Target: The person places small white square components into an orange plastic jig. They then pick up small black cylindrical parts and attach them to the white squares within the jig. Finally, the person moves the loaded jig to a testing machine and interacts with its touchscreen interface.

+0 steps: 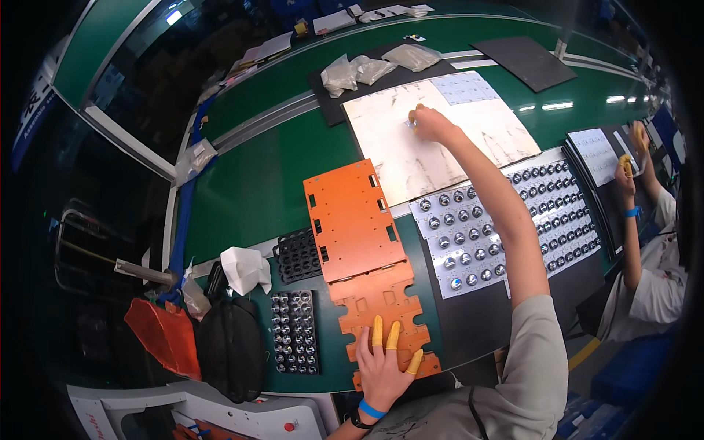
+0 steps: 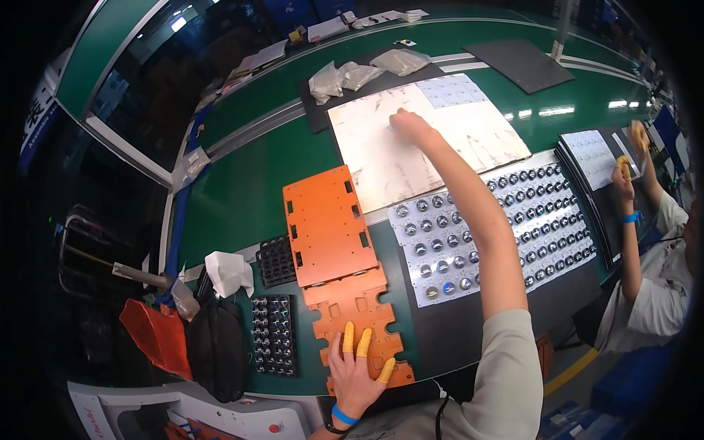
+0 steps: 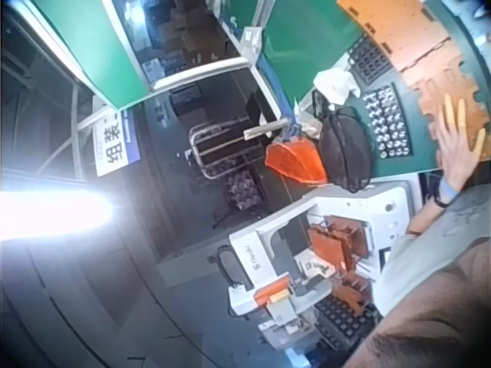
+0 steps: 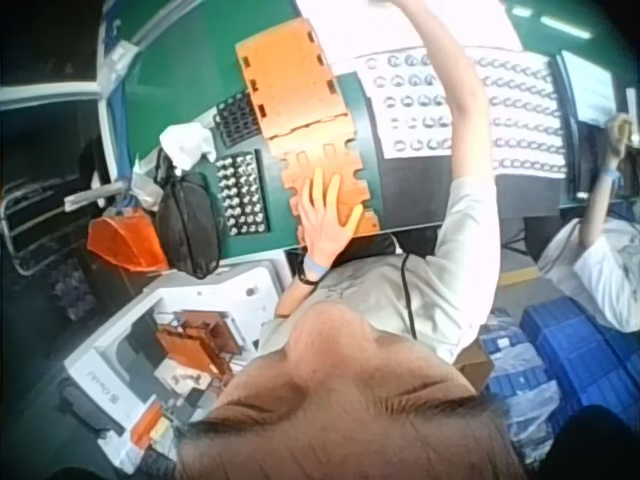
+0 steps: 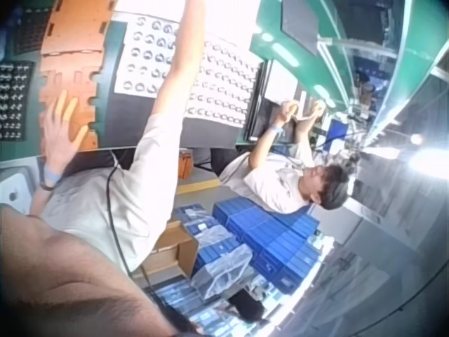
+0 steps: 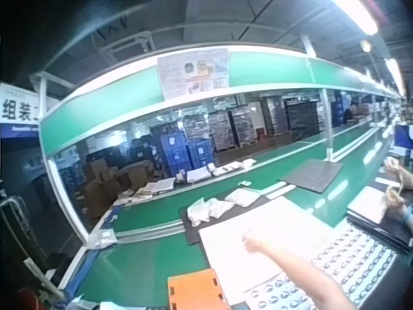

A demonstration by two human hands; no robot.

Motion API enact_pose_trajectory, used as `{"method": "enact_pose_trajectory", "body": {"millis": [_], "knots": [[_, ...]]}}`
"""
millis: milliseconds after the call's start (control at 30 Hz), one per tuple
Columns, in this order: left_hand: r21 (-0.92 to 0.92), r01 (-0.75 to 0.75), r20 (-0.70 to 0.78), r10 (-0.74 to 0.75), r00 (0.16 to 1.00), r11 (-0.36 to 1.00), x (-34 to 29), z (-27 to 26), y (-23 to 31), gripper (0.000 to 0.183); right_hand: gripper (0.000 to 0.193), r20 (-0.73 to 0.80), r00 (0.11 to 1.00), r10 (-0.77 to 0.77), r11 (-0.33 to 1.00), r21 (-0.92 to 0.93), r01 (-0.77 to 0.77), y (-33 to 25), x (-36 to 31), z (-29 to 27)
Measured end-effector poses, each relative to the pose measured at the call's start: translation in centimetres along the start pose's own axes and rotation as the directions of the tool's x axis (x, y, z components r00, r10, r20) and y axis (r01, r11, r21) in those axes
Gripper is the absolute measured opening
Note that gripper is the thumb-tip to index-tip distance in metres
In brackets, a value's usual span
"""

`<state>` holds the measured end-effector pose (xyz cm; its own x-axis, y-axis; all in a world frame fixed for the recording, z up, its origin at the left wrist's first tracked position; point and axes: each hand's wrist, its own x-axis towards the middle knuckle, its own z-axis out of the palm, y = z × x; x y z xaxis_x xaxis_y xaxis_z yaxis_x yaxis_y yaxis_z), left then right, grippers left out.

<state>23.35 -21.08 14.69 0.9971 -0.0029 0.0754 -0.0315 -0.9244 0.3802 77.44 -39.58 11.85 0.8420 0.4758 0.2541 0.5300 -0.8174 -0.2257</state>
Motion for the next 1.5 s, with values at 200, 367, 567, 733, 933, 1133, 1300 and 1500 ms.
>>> {"method": "enact_pose_trajectory", "body": {"millis": [200, 367, 567, 733, 933, 1133, 1300, 1500], "knots": [[-0.002, -0.006, -0.011, 0.006, 1.0, 1.0, 0.1, 0.0, 0.0, 0.069, 0.029, 0.013, 1.0, 0.01, 0.986, -0.167, -0.008, -1.9, -0.6, 0.9], [0.002, -0.002, -0.013, 0.002, 1.0, 1.0, 0.1, 0.0, 0.0, 0.069, 0.032, -0.135, 0.99, -0.029, 0.971, -0.239, -0.004, -2.4, 0.6, 0.4], [0.006, -0.009, -0.015, 0.009, 1.0, 1.0, 0.0, -0.2, 0.1, 0.069, 0.024, -0.003, 0.985, -0.175, 0.809, -0.57, 0.142, -2.2, 2.7, 2.3], [0.004, -0.012, -0.026, 0.012, 1.0, 1.0, 0.0, -0.1, 0.1, 0.069, 0.019, -0.057, 0.991, -0.121, 0.795, -0.603, 0.063, -3.5, 2.4, 4.5], [0.004, -0.015, -0.031, 0.015, 0.999, 1.0, -0.1, -0.2, 0.2, 0.069, 0.023, 0.075, 0.996, -0.043, 0.808, -0.583, 0.079, -4.5, 1.9, 3.4], [0.007, -0.024, -0.055, 0.025, 0.998, 1.0, 0.0, -0.1, 0.1, 0.068, 0.024, 0.106, 0.994, -0.029, 0.858, -0.507, 0.079, -4.5, 2.4, 2.6], [0.012, -0.039, -0.068, 0.04, 0.997, 0.999, -0.1, 0.0, -0.1, 0.068, 0.024, 0.052, 0.999, 0.014, 0.889, -0.458, 0.011, -4.1, 3.0, 2.9], [0.014, -0.049, -0.068, 0.05, 0.996, 0.999, -0.1, 0.0, -0.2, 0.068, 0.016, -0.019, 0.998, -0.061, 0.877, -0.478, 0.044, -3.7, 2.4, 3.0]]}}
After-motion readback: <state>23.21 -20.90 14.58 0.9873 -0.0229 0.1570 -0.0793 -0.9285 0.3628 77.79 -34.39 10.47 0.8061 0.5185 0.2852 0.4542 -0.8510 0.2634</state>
